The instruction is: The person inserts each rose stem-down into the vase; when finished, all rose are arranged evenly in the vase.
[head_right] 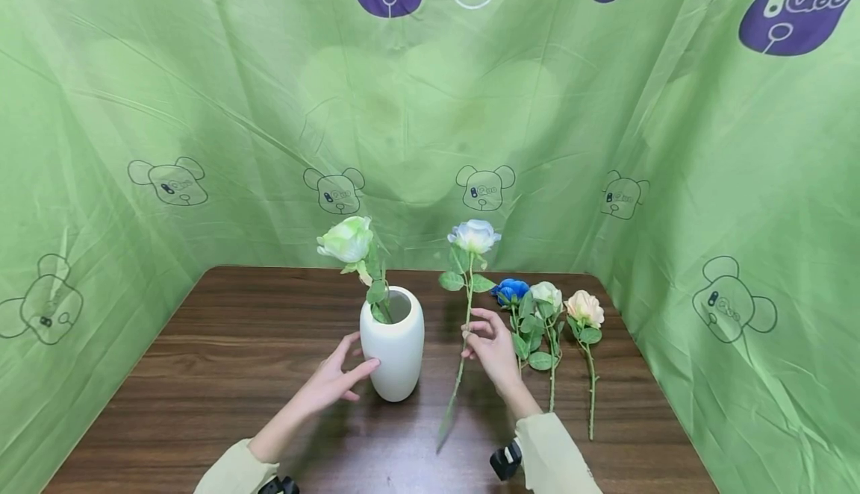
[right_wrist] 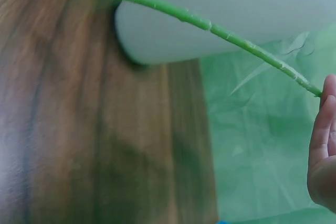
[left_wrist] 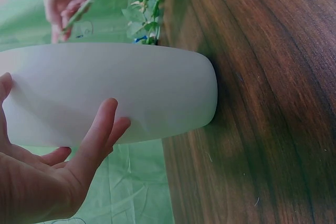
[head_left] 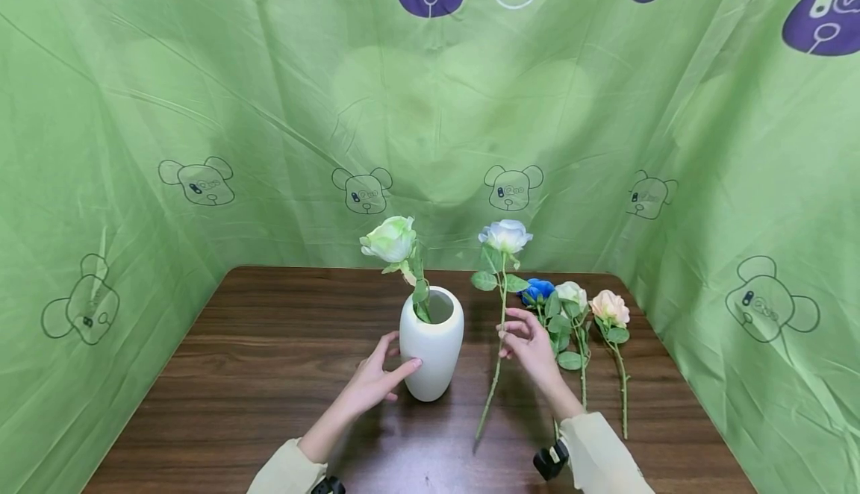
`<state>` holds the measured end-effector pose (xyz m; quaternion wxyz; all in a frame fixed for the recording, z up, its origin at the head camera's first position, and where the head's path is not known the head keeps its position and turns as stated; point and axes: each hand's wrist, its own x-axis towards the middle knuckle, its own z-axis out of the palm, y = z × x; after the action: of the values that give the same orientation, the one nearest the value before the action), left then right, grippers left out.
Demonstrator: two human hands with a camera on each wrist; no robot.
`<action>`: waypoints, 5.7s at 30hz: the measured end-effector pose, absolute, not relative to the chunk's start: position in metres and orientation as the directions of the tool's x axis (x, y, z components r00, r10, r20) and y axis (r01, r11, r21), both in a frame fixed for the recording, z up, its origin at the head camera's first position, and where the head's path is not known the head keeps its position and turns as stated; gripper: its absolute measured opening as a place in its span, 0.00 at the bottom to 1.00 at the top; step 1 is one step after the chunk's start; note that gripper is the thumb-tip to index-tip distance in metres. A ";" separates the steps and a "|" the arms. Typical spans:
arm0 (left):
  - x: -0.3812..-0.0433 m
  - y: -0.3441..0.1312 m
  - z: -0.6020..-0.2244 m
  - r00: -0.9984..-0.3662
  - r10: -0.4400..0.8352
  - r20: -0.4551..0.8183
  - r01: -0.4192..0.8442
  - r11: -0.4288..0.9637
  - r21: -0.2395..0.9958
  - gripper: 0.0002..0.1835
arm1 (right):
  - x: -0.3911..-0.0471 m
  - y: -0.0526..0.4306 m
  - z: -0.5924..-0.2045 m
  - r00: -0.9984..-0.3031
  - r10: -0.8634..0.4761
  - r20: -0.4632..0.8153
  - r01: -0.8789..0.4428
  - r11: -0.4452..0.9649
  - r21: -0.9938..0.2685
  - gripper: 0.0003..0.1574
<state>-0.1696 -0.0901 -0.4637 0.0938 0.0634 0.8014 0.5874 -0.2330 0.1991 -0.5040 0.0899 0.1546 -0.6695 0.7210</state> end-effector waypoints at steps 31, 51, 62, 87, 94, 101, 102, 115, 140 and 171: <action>-0.170 -0.091 -0.464 -0.974 0.211 -0.086 -0.018 0.305 0.952 0.37 | -0.212 0.154 -0.336 -0.797 0.399 0.454 -0.603 -0.576 -0.552 0.28; -0.170 -0.090 -0.465 -0.974 0.214 -0.075 -0.008 0.299 0.954 0.36 | -0.211 0.116 -0.335 -0.801 -0.196 0.566 -0.581 0.027 -0.813 0.27; -0.171 -0.089 -0.464 -0.972 0.218 -0.082 -0.015 0.293 0.956 0.36 | -0.194 0.103 -0.339 -0.781 -0.288 0.554 -0.624 0.331 -0.707 0.24; -0.170 -0.089 -0.464 -0.972 0.219 -0.080 -0.010 0.305 0.952 0.36 | -0.194 0.128 -0.365 -0.833 -0.141 0.535 -0.549 0.326 -0.770 0.08; -0.170 -0.090 -0.464 -0.972 0.219 -0.085 -0.014 0.306 0.952 0.36 | -0.205 0.158 -0.395 -0.870 -0.006 0.493 -0.465 0.344 -0.816 0.07; -0.170 -0.090 -0.464 -0.971 0.224 -0.087 -0.015 0.304 0.953 0.36 | -0.229 0.199 -0.453 -0.914 0.068 0.401 -0.347 0.384 -0.856 0.08; -0.171 -0.090 -0.465 -0.971 0.224 -0.088 -0.016 0.304 0.953 0.36 | -0.230 0.204 -0.459 -0.921 0.079 0.381 -0.322 0.398 -0.859 0.09; -0.170 -0.091 -0.465 -0.972 0.219 -0.082 -0.008 0.320 0.947 0.37 | -0.231 0.246 -0.517 -0.947 0.218 0.235 -0.100 0.493 -0.864 0.12; -0.170 -0.091 -0.463 -0.970 0.229 -0.085 -0.011 0.307 0.952 0.36 | -0.210 0.269 -0.554 -0.931 0.361 -0.057 0.303 0.677 -0.671 0.27; -0.171 -0.091 -0.465 -0.967 0.240 -0.087 -0.012 0.298 0.955 0.37 | -0.227 0.244 -0.580 -0.971 0.220 0.091 -0.049 0.190 -0.981 0.28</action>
<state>-0.1713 -0.0912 -0.4654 0.1068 0.0714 0.7984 0.5883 -0.2274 0.2444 -0.5796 0.1059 -0.0560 -0.7642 0.6338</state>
